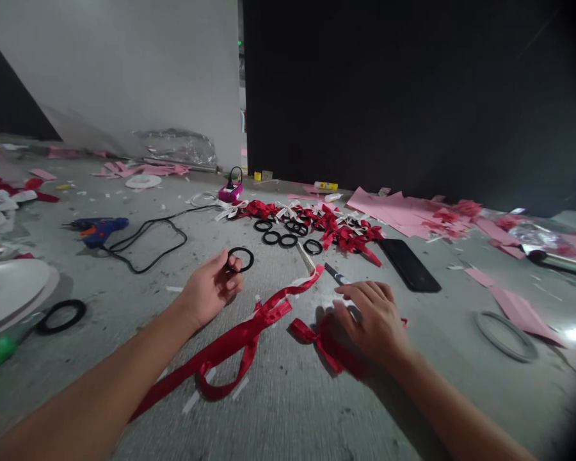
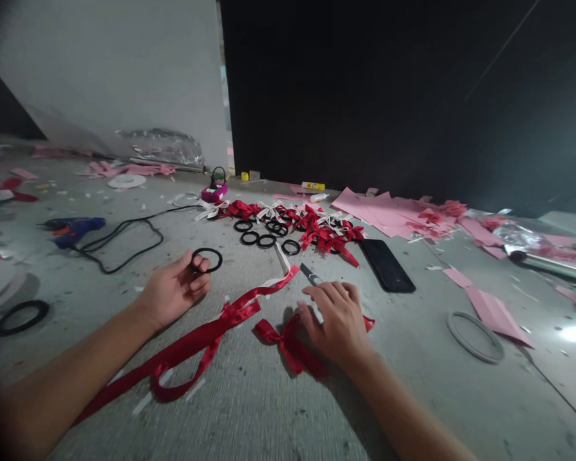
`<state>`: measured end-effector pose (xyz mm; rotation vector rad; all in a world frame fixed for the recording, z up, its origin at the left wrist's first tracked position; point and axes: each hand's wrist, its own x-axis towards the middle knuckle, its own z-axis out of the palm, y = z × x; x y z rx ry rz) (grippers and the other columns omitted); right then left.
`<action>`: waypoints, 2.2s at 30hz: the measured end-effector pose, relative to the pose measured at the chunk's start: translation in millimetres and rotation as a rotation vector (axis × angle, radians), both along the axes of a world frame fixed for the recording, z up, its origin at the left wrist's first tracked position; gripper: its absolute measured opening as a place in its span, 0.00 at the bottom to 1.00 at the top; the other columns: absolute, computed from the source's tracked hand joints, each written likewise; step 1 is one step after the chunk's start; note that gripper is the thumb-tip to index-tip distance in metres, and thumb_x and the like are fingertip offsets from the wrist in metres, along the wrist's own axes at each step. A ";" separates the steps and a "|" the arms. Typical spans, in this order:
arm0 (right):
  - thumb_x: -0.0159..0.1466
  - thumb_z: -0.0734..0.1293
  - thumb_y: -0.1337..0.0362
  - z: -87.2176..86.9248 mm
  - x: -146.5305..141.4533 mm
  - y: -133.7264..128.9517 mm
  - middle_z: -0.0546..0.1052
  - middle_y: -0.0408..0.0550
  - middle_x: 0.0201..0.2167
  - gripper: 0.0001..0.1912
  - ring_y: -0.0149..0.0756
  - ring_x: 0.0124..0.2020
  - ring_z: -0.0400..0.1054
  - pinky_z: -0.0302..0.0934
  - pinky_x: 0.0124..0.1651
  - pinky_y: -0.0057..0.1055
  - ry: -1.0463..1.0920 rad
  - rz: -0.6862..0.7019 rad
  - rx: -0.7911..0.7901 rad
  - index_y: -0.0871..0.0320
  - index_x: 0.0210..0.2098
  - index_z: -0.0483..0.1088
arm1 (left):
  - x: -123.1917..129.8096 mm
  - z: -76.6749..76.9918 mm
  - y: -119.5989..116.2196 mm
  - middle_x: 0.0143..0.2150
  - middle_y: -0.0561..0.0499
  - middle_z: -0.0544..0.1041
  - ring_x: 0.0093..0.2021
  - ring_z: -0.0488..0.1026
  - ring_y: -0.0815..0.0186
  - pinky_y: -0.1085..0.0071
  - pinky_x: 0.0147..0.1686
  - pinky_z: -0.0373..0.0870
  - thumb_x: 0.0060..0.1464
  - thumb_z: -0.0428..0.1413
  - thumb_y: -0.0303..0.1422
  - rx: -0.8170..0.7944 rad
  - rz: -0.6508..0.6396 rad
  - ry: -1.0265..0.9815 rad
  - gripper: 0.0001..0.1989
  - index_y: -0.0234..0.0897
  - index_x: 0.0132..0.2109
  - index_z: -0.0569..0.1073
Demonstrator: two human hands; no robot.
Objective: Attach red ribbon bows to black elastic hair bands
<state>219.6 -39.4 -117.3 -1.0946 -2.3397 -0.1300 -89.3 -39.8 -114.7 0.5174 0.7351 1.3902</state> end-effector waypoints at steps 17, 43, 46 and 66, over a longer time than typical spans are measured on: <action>0.65 0.66 0.65 12.2 -17.6 -21.5 0.74 0.44 0.31 0.04 0.34 0.34 0.66 0.61 0.41 0.35 0.082 0.404 -0.568 0.57 0.32 0.68 | 5.0 -0.8 -0.6 0.31 0.54 0.67 0.23 0.61 0.74 0.77 0.21 0.61 0.52 0.61 0.36 0.021 0.024 0.047 0.11 0.34 0.31 0.68; 0.54 0.75 0.52 6.1 -20.7 -16.8 0.59 0.35 0.18 0.18 0.22 0.18 0.48 0.43 0.22 0.25 1.178 -0.156 -1.142 0.59 0.27 0.68 | 5.8 -5.2 -0.5 0.26 0.52 0.67 0.23 0.62 0.71 0.74 0.25 0.63 0.58 0.55 0.35 0.053 -0.048 0.159 0.11 0.33 0.29 0.70; 0.54 0.75 0.54 4.1 -20.3 -16.8 0.59 0.34 0.18 0.17 0.21 0.17 0.48 0.41 0.21 0.26 1.173 -0.157 -1.138 0.59 0.27 0.68 | 6.4 -4.5 -1.3 0.26 0.52 0.67 0.23 0.62 0.71 0.74 0.25 0.63 0.57 0.56 0.35 0.055 -0.040 0.171 0.11 0.33 0.29 0.71; 0.57 0.72 0.52 0.0 -11.7 -15.4 0.61 0.38 0.19 0.15 0.26 0.21 0.51 0.44 0.23 0.27 0.882 -0.188 -1.002 0.58 0.28 0.72 | 8.3 -5.8 -0.6 0.25 0.52 0.69 0.22 0.64 0.72 0.75 0.24 0.63 0.57 0.56 0.35 -0.009 0.019 0.118 0.10 0.33 0.32 0.73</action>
